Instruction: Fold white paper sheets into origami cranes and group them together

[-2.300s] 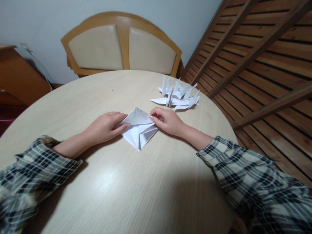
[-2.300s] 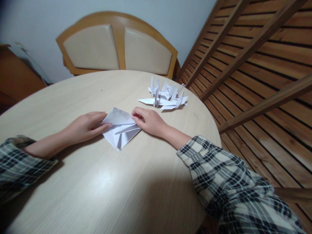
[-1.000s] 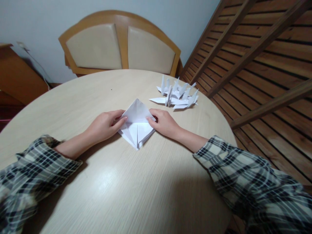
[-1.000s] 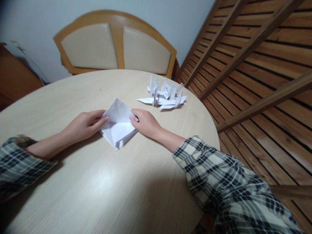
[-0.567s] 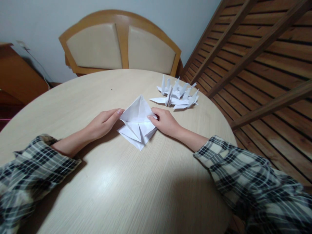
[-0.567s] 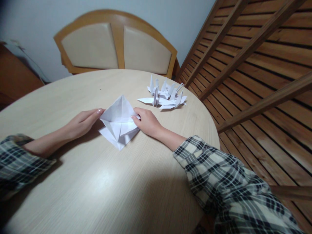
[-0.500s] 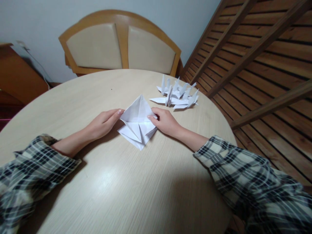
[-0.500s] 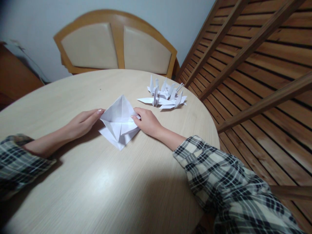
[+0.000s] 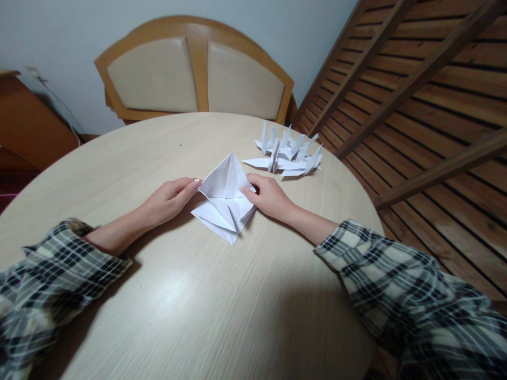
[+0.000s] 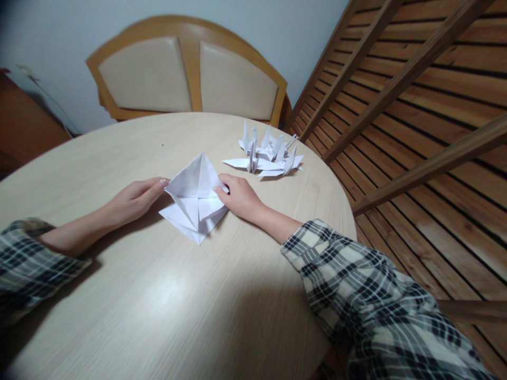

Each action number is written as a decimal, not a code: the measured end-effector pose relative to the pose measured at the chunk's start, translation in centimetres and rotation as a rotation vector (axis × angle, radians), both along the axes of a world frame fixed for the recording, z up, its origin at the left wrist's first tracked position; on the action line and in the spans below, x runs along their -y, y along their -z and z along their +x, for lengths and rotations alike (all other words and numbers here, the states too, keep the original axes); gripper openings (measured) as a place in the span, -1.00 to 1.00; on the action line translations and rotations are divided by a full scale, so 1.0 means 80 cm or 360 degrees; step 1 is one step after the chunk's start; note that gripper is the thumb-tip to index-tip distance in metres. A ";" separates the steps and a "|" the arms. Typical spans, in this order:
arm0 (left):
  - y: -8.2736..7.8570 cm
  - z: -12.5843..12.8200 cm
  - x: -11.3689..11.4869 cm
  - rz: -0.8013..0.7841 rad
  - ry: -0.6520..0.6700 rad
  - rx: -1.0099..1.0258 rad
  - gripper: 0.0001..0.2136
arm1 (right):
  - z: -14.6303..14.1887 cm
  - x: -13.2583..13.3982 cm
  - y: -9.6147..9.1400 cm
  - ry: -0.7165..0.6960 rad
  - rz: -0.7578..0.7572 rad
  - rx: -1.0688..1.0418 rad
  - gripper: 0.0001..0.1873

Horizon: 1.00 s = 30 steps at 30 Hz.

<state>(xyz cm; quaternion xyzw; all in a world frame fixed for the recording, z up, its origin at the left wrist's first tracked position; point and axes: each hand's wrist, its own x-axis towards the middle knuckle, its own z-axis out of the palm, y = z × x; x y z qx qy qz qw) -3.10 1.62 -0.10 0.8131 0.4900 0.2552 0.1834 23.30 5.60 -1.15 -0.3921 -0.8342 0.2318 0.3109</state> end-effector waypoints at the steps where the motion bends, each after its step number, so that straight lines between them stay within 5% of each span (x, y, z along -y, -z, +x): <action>1: -0.002 0.001 0.001 0.0000 0.0000 0.0005 -0.47 | 0.000 0.000 0.000 -0.0006 -0.0001 -0.0001 -0.80; 12: -0.003 0.005 0.001 0.0004 0.0098 0.0022 -0.54 | -0.004 0.002 -0.001 -0.0046 0.0060 0.0005 -0.79; 15: -0.001 0.004 0.000 0.0025 0.0151 0.0029 -0.57 | -0.004 0.002 0.001 -0.0032 0.0063 -0.0022 -0.93; 19: 0.002 0.002 -0.003 0.0081 0.0252 0.0010 -0.62 | -0.003 0.003 0.006 -0.0042 0.0031 -0.0088 -0.52; 23: 0.003 0.001 -0.006 0.0118 0.0326 -0.0001 -0.64 | -0.005 0.005 0.007 -0.0091 0.0052 -0.0141 -0.40; 30: 0.006 0.000 -0.009 0.0240 0.0443 -0.0054 -0.66 | -0.026 0.012 0.000 -0.0068 -0.0246 -0.0366 -0.77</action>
